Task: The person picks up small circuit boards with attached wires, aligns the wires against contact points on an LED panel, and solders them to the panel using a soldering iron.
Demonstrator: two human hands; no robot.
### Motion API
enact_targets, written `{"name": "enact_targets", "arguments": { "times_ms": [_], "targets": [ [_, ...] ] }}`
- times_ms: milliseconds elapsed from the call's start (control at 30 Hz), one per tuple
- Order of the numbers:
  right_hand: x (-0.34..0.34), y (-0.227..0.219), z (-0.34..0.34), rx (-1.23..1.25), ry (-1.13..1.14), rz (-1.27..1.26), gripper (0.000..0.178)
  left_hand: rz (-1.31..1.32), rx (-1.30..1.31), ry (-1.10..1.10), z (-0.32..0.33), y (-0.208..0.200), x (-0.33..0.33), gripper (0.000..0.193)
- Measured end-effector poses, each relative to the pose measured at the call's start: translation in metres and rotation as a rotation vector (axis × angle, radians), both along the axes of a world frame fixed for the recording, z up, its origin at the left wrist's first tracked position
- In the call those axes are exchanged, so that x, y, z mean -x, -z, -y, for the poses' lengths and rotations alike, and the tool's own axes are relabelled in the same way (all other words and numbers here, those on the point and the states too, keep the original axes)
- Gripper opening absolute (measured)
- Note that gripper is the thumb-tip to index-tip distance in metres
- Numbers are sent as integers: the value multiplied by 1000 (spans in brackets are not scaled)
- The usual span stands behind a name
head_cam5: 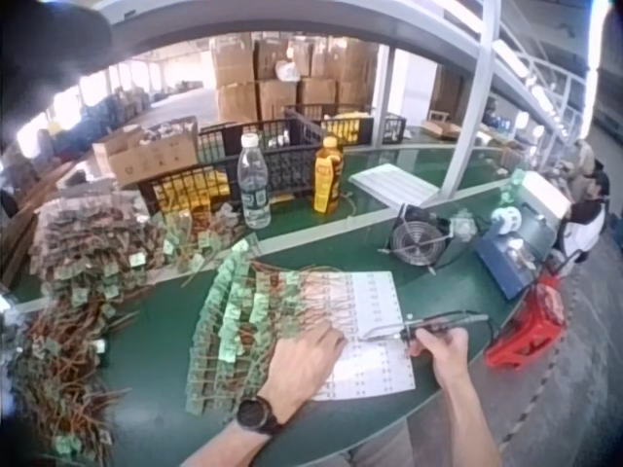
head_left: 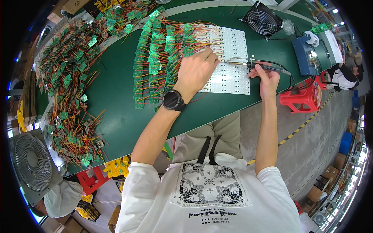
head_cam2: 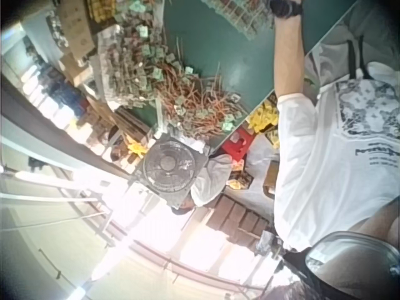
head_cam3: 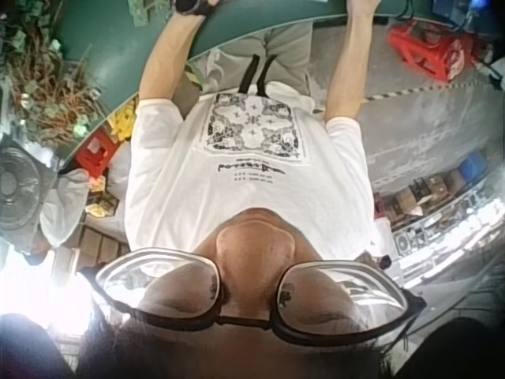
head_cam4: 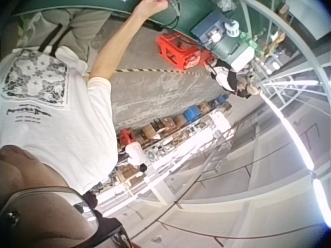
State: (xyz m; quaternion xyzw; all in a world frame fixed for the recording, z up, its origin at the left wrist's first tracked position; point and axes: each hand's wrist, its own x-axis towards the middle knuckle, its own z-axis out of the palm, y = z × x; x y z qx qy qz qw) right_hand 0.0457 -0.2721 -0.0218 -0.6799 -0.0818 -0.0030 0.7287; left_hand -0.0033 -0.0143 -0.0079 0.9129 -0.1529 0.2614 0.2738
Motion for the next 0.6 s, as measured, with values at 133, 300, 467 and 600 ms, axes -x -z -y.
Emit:
{"name": "enact_targets", "arguments": {
  "times_ms": [133,300,467,600],
  "targets": [
    [0,-2,0,13,-2,9,23,-1,17,2,0,2,-1,10],
    [1,-1,-2,26,-20,27,24,6,9,6,-2,0,1,9],
    [1,-1,-3,34,-14,29,22,7,16,17,-2,2,0,9],
    [1,-2,-2,56,-11,31,22,2,18,17,-2,2,1,9]
  ]
}}
